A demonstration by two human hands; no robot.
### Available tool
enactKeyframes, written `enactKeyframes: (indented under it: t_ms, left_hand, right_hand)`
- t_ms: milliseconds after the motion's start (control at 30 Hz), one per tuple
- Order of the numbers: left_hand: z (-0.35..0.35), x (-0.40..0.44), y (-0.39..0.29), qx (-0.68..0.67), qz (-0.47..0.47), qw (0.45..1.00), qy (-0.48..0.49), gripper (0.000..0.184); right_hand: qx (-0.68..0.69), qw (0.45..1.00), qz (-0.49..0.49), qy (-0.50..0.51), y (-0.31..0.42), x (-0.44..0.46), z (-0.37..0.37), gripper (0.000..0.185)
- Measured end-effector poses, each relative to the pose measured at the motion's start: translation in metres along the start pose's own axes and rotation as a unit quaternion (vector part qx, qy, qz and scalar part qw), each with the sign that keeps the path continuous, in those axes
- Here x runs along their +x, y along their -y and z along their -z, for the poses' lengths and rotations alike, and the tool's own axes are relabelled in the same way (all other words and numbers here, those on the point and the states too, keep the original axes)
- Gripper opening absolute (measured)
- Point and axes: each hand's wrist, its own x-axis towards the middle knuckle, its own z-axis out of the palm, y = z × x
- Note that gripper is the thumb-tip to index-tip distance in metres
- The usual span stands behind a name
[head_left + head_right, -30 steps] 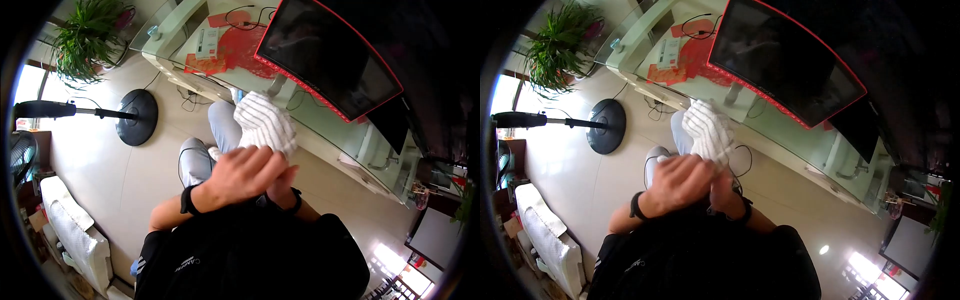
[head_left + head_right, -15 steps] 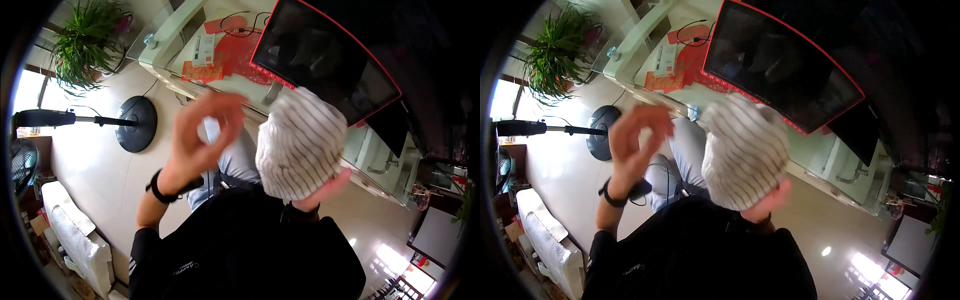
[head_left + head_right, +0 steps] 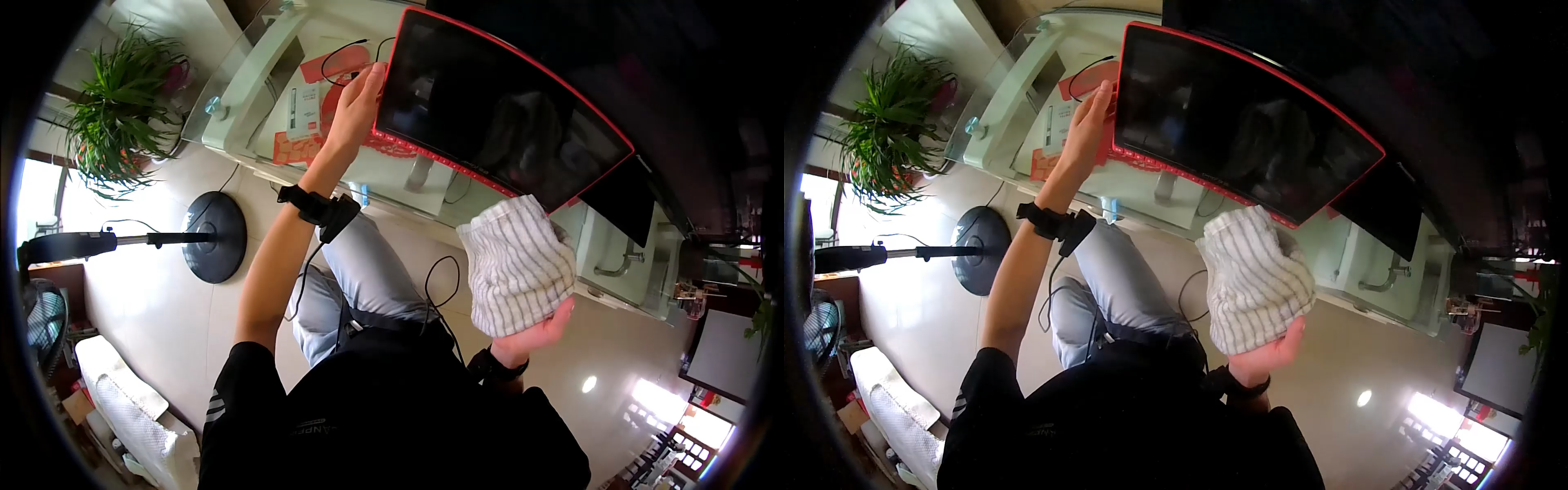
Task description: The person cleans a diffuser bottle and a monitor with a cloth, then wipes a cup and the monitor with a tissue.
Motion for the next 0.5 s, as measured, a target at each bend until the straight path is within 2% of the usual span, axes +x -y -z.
enactKeyframes:
  t_ms: [67, 167, 267, 300, 400, 500]
  left_hand:
    - [-0.005, -0.001, -0.003, -0.03, 0.065, 0.997, -0.02, 0.057]
    - [-0.006, 0.012, 0.017, -0.06, 0.006, 0.998, 0.035, 0.06]
    - [-0.006, 0.02, 0.03, -0.015, -0.029, 0.999, 0.03, 0.062]
    - [-0.003, 0.022, 0.03, -0.023, -0.032, 0.997, 0.066, 0.062]
    - [-0.005, 0.02, 0.025, -0.084, 0.014, 0.994, 0.068, 0.061]
    - [0.002, 0.025, 0.021, -0.141, 0.041, 0.982, 0.122, 0.052]
  right_hand:
    - [-0.048, 0.999, 0.007, -0.023, 0.002, 0.002, -0.003, 0.074]
    - [-0.053, 0.998, 0.007, -0.028, 0.003, 0.002, 0.002, 0.071]
    - [-0.039, 0.999, 0.022, -0.019, 0.004, 0.003, 0.008, 0.071]
    - [-0.036, 0.999, 0.028, -0.016, 0.003, 0.003, 0.009, 0.071]
    - [-0.045, 0.998, 0.022, -0.045, 0.006, 0.002, 0.006, 0.072]
    - [-0.047, 0.997, 0.026, -0.048, 0.007, 0.003, 0.007, 0.072]
